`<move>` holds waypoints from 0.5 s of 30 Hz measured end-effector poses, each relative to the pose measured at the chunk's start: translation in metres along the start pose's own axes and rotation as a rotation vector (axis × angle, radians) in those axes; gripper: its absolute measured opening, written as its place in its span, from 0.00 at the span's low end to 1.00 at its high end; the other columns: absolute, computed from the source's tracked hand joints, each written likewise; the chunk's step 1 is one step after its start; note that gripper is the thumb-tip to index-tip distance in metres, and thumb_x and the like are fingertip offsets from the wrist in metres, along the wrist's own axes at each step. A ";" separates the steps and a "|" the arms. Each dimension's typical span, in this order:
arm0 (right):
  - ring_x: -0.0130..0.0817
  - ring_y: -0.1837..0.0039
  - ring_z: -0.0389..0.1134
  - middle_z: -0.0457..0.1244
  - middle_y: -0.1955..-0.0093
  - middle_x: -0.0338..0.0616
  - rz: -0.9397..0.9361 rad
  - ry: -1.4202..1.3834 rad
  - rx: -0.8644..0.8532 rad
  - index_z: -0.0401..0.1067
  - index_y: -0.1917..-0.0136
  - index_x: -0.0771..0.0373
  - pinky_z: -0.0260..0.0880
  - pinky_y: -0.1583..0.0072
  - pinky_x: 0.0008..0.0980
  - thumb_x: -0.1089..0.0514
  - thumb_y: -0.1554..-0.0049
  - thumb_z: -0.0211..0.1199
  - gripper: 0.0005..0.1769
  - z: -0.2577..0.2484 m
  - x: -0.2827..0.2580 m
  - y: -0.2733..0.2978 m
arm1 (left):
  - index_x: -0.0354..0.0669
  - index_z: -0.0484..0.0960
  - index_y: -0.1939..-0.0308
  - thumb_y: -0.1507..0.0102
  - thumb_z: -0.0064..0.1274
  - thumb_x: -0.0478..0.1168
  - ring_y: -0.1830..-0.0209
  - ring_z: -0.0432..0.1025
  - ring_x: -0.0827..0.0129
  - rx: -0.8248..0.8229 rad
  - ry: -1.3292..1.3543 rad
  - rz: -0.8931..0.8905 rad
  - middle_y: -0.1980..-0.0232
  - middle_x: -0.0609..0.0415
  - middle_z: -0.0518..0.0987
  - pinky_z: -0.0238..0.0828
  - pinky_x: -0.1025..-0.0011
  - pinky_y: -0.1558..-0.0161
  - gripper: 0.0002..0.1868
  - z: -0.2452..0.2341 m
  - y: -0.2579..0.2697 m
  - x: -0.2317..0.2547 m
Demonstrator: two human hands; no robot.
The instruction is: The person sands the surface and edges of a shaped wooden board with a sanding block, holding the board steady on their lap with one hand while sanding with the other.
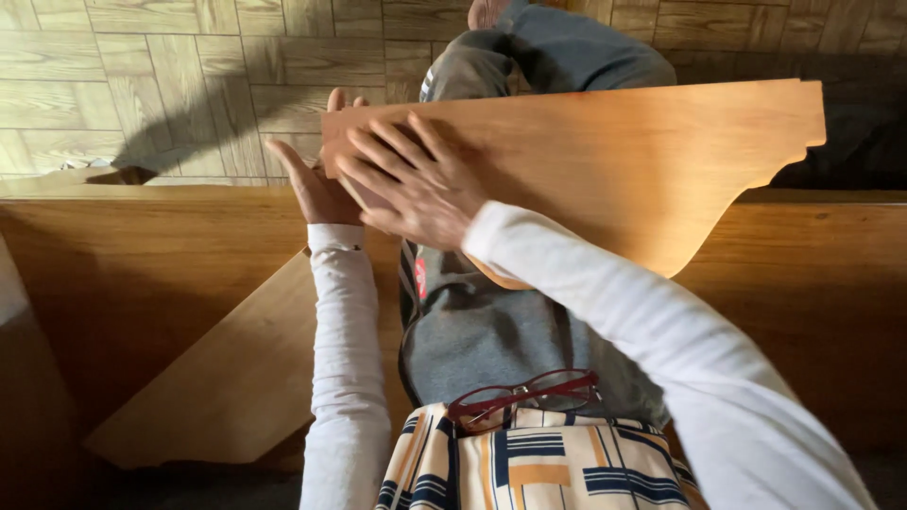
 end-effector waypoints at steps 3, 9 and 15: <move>0.45 0.18 0.48 0.51 0.18 0.43 0.098 0.038 0.137 0.64 0.20 0.46 0.43 0.21 0.59 0.28 0.36 0.70 0.40 0.028 0.003 -0.028 | 0.44 0.64 0.23 0.37 0.39 0.75 0.19 0.59 0.57 -0.384 -0.131 0.102 0.22 0.45 0.66 0.50 0.57 0.15 0.49 0.007 0.004 0.000; 0.42 0.13 0.33 0.42 0.13 0.37 0.399 -0.141 -0.224 0.51 0.16 0.39 0.20 0.18 0.57 0.25 0.35 0.49 0.40 0.079 0.017 -0.058 | 0.44 0.64 0.23 0.33 0.38 0.69 0.23 0.63 0.54 -0.313 -0.122 0.054 0.24 0.44 0.68 0.56 0.52 0.19 0.44 0.004 0.009 -0.003; 0.46 0.16 0.41 0.48 0.17 0.43 0.277 -0.075 0.130 0.65 0.24 0.46 0.30 0.19 0.62 0.26 0.38 0.53 0.38 0.050 -0.004 -0.027 | 0.44 0.63 0.23 0.30 0.37 0.62 0.27 0.68 0.50 -0.184 -0.127 0.040 0.27 0.42 0.71 0.63 0.47 0.24 0.38 -0.004 0.012 -0.004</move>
Point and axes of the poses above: each hand's wrist, its own y-axis away from the middle knuckle, its own z-axis out of the palm, x = y × z, the point moved 10 cm from there along -y, towards the middle knuckle
